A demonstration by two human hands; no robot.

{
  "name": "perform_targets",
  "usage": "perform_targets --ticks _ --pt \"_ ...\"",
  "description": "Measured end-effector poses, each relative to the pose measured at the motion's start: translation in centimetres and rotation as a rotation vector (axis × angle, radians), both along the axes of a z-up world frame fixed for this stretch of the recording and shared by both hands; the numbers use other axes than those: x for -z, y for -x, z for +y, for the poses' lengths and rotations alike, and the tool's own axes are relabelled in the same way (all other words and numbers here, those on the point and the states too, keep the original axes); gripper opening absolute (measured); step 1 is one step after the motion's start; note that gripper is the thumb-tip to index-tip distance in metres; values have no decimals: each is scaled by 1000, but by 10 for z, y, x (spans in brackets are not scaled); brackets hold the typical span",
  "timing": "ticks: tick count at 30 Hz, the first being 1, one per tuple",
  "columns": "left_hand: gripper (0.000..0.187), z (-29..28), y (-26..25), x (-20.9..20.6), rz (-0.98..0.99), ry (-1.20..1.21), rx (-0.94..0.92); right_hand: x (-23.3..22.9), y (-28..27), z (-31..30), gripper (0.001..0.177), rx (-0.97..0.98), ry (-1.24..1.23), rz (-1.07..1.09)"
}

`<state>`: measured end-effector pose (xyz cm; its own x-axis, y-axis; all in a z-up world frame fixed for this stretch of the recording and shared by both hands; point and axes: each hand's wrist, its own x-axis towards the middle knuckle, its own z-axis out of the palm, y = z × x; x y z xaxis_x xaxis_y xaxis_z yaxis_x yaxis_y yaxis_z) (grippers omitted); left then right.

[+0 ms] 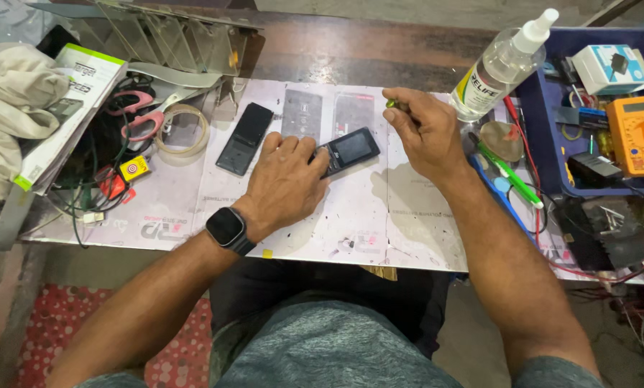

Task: The person sits on the floor and uses a green precision tool to pry open the back cover of a black mobile phone. They carefully separate the casing from the internal components, remove the battery, and inspect the device's interior.

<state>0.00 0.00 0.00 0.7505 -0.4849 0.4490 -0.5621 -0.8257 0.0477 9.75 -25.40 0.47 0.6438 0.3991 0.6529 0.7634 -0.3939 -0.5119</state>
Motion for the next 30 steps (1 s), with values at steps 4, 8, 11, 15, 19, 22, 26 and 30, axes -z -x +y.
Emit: perform_targets --ticks 4,8,11,15,19,22,26,30 --pt "40 -3 -6 5 -43 3 -15 5 -5 -2 25 24 23 -6" --pt "46 -1 -18 9 -31 10 2 12 -12 -10 19 -15 -10 -6" --pt "40 -6 -27 9 74 -72 -22 13 -16 -12 12 -37 -51 28" --pt "34 -3 -32 10 57 74 31 12 -18 -14 29 4 -36 30" --pt "33 13 -32 6 113 275 40 13 -18 -16 32 -52 -83 99" --pt "33 25 -29 -2 52 335 73 13 -19 -17 35 -22 -44 80" --pt "33 33 -22 -15 -46 343 132 11 -18 -17 35 -26 -37 89" --pt "33 43 -13 -18 -90 421 139 4 -11 -9 16 -103 67 49"
